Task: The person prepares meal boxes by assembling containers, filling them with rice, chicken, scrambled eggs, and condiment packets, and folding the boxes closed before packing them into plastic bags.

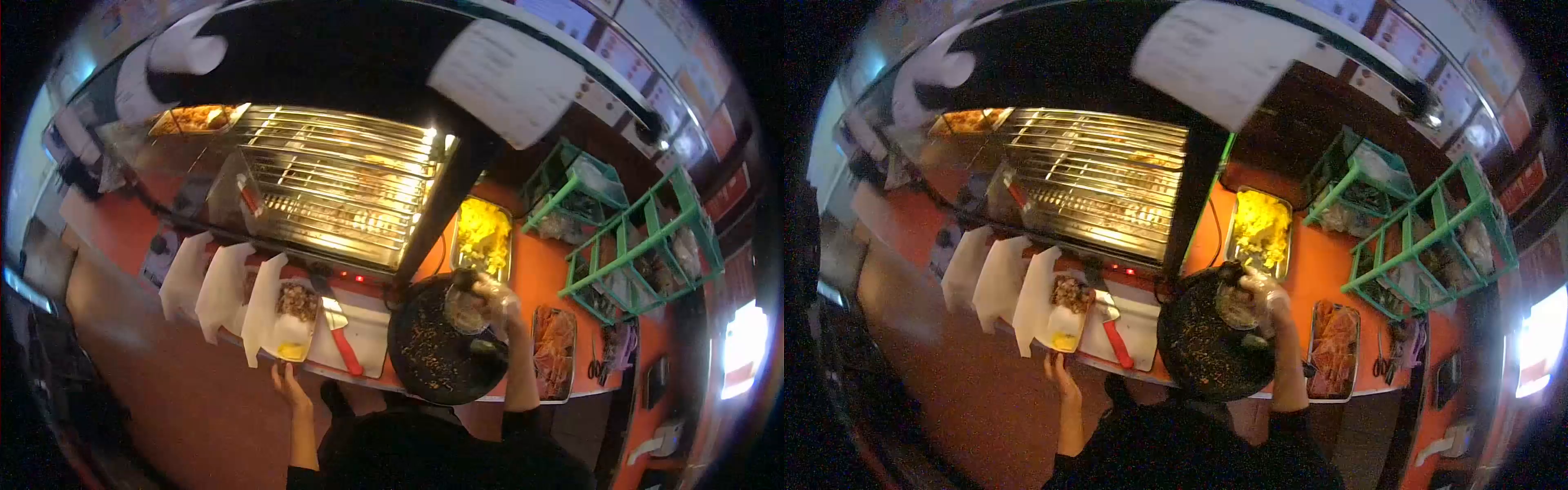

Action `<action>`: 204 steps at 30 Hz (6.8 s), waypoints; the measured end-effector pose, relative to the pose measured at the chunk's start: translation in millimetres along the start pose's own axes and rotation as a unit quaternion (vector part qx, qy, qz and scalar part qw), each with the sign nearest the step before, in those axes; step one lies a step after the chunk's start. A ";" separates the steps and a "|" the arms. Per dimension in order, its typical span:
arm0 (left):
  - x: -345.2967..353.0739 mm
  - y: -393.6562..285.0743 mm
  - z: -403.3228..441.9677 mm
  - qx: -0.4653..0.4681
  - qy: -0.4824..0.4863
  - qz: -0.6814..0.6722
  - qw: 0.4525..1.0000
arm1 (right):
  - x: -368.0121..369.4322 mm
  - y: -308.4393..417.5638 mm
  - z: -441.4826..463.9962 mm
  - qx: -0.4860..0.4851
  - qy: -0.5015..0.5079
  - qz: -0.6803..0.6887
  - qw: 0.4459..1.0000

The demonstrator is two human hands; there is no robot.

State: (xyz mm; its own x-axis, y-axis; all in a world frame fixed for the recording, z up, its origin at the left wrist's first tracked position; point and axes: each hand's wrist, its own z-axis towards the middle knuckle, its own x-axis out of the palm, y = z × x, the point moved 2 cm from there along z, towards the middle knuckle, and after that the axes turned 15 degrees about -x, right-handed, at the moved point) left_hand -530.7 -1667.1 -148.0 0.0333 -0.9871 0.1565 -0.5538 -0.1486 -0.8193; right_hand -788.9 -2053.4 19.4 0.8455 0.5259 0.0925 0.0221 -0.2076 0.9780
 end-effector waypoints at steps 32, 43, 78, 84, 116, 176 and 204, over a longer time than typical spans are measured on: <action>8.7 58.9 -44.5 0.027 -0.039 0.098 0.994 | -143.0 -58.1 110.6 -0.036 0.353 -0.648 0.674; -21.4 7.1 -41.1 0.023 -0.116 0.045 0.992 | -190.7 -75.4 149.0 0.067 0.294 -0.343 0.890; -22.3 -120.8 119.8 0.395 0.168 0.580 0.692 | 386.1 -157.0 51.0 -0.003 0.373 -0.070 0.925; -17.6 -124.4 119.7 0.390 0.167 0.594 0.684 | 422.2 -91.7 1.6 0.191 0.268 0.007 0.944; -73.8 -130.6 60.9 0.387 0.111 0.561 0.723 | 452.5 -195.1 -12.6 -0.348 0.452 -0.516 0.639; -19.3 -149.8 -8.4 0.398 -0.182 0.338 0.833 | -133.8 -30.0 143.7 -0.123 0.388 -0.670 0.621; -68.5 -126.0 -31.0 0.370 -0.203 0.345 0.839 | -157.3 -61.6 172.7 0.058 0.321 -0.541 0.775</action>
State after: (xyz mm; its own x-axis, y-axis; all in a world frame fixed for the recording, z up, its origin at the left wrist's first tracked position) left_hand -488.9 -1579.0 -38.4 0.2806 -0.7706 -0.5722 0.1059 0.6174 -0.7795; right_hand -831.2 -2265.7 -87.8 -0.1402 0.7379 -0.6601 0.6123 0.5886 0.5279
